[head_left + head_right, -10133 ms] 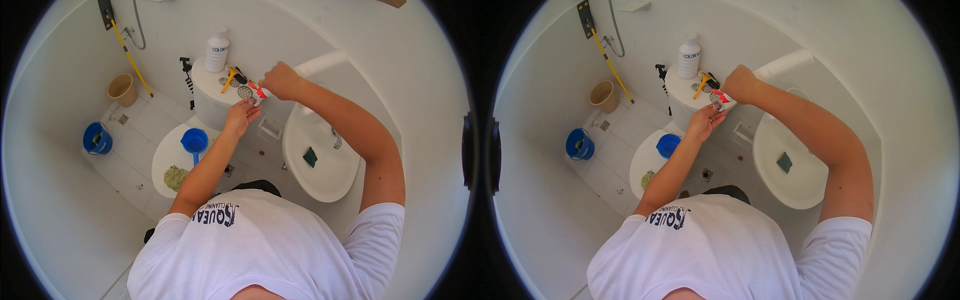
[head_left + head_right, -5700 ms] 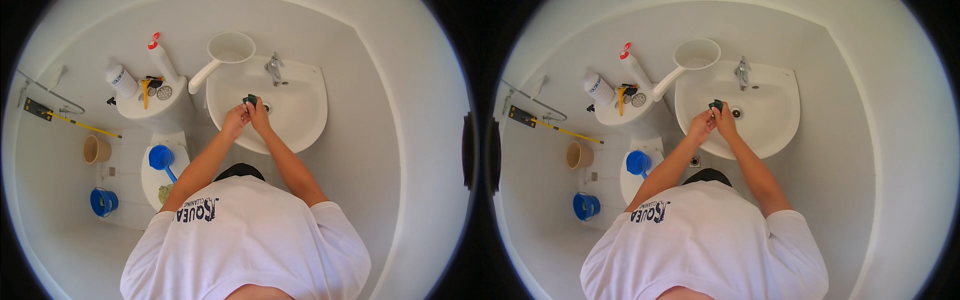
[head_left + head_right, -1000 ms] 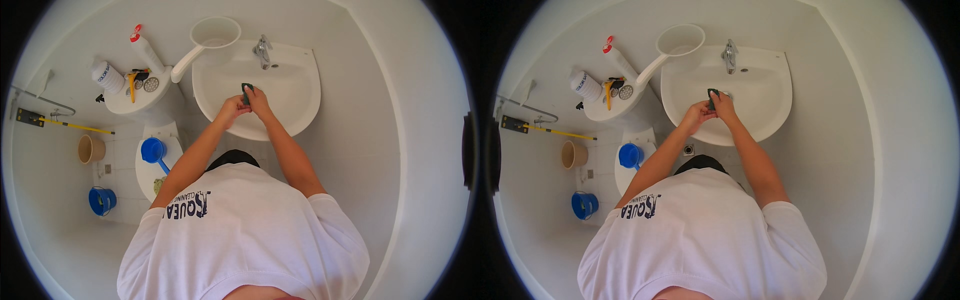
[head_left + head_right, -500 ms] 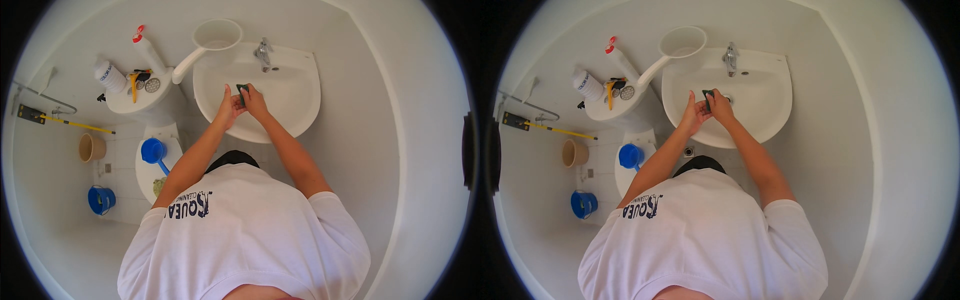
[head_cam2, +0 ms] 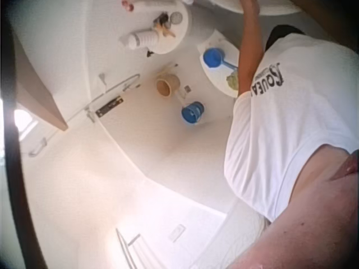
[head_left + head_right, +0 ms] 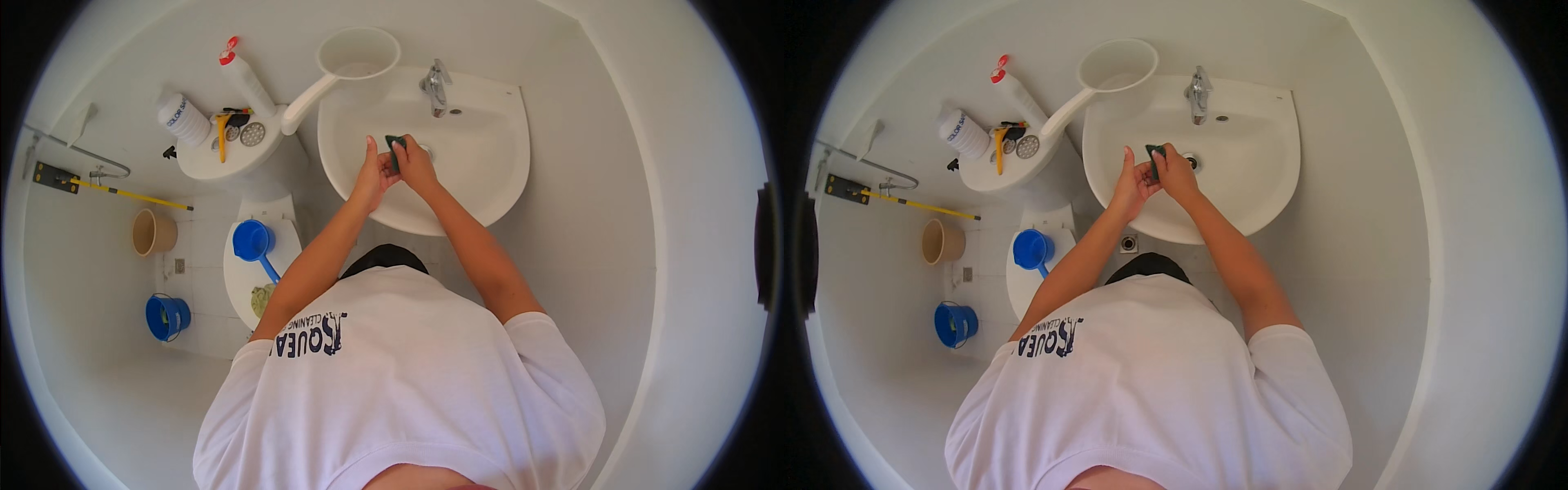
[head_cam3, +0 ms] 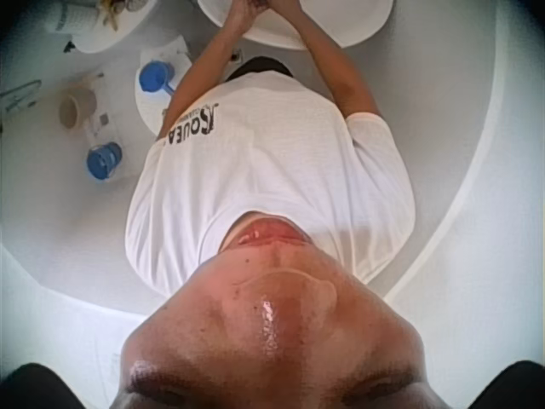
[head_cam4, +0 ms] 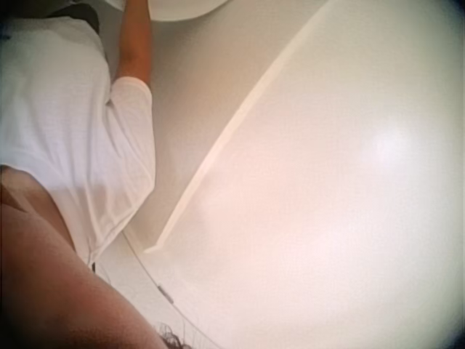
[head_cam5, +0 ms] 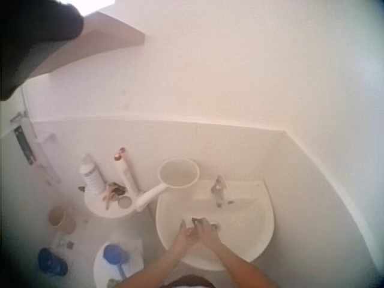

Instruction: The person scrubs a white bathroom sink with a sponge, rinses it with water from a cup, and then cleans the tiled floor using a cloth and water poured from a bucket.

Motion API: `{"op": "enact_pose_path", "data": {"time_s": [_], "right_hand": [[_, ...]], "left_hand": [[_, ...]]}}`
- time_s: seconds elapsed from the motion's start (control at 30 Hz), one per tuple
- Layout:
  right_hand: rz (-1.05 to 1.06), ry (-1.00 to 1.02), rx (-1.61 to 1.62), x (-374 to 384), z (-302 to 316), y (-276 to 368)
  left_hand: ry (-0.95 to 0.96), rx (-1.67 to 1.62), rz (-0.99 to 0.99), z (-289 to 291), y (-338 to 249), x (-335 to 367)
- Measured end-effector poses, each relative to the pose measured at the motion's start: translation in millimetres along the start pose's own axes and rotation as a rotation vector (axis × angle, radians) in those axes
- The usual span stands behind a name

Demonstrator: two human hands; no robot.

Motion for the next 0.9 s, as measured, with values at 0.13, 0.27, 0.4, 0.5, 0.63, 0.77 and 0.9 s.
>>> {"op": "enact_pose_path", "data": {"time_s": [0.13,0.27,0.4,0.5,0.63,0.77,0.9], "right_hand": [[0.128,-0.061,-0.047,-6.2,-9.3,14.1],[0.015,-0.020,-0.028,-0.4,-5.9,-3.5],[0.349,-0.112,-0.050,-11.5,-6.4,23.7],[0.157,0.177,0.053,1.3,-1.3,9.1],[-0.242,0.379,-0.002,5.6,15.5,-67.7],[0.134,0.627,-0.357,16.8,76.9,-100.0],[-0.127,-0.050,0.052,87.1,148.4,-70.5]], "left_hand": [[-0.036,-0.001,-0.024,12.9,2.4,2.3],[-0.028,0.061,-0.014,-5.8,-2.8,-0.6],[-0.120,-0.091,-0.070,10.7,-1.1,-2.1],[-0.161,0.016,-0.086,12.0,-0.7,1.4],[-0.200,0.133,-0.065,14.5,3.7,1.5],[-0.305,0.001,-0.082,23.3,0.8,0.6],[-0.240,-0.123,0.020,16.0,2.9,19.5]]}}
Point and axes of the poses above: each hand's wrist, its own x-axis towards the middle knuckle, its own z-axis out of the back of the hand, y = z × x, the point moved 6 cm from there along x, towards the middle knuckle, and after that the axes turned 4 degrees about y, right-handed, at the moved point
